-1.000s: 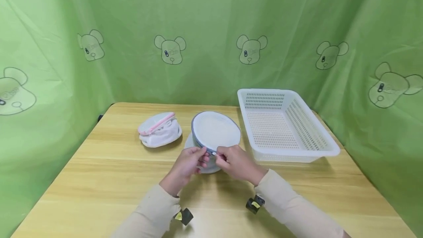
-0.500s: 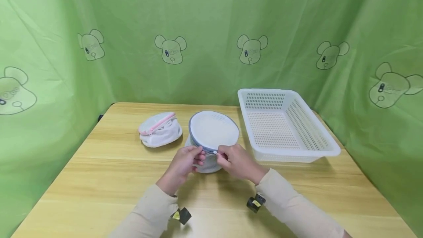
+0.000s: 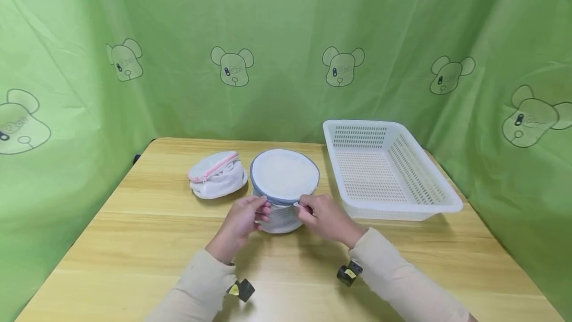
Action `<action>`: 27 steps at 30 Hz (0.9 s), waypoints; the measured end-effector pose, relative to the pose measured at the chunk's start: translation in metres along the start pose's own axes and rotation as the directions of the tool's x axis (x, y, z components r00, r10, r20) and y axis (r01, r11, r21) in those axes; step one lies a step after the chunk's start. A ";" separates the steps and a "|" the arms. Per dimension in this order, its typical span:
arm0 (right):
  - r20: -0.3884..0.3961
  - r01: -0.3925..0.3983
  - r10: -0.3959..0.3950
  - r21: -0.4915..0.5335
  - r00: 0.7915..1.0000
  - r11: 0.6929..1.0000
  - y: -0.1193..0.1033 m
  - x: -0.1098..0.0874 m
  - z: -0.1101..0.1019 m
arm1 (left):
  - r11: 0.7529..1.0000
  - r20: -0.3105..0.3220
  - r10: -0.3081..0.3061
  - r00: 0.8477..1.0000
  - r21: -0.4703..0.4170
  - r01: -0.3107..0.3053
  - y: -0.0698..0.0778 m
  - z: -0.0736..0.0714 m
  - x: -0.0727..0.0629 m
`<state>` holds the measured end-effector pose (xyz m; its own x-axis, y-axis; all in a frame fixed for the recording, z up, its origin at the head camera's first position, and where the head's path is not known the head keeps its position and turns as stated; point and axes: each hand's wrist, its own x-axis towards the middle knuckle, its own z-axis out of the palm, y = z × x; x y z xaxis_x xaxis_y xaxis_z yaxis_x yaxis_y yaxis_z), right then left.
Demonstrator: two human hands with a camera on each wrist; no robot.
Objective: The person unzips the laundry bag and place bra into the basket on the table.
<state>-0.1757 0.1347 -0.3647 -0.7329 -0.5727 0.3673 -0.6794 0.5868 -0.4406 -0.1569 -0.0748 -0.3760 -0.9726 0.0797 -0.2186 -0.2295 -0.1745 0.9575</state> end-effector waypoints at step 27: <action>-0.003 -0.020 0.020 0.003 1.000 1.000 0.013 -0.004 -0.006 | 0.999 -0.021 0.004 1.000 -0.034 -0.005 0.000 -0.014 0.001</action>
<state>-0.1823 0.1478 -0.3673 -0.7465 -0.5588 0.3611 -0.6644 0.5968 -0.4499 -0.1588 -0.0882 -0.3785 -0.9741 0.0583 -0.2183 -0.2258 -0.2084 0.9516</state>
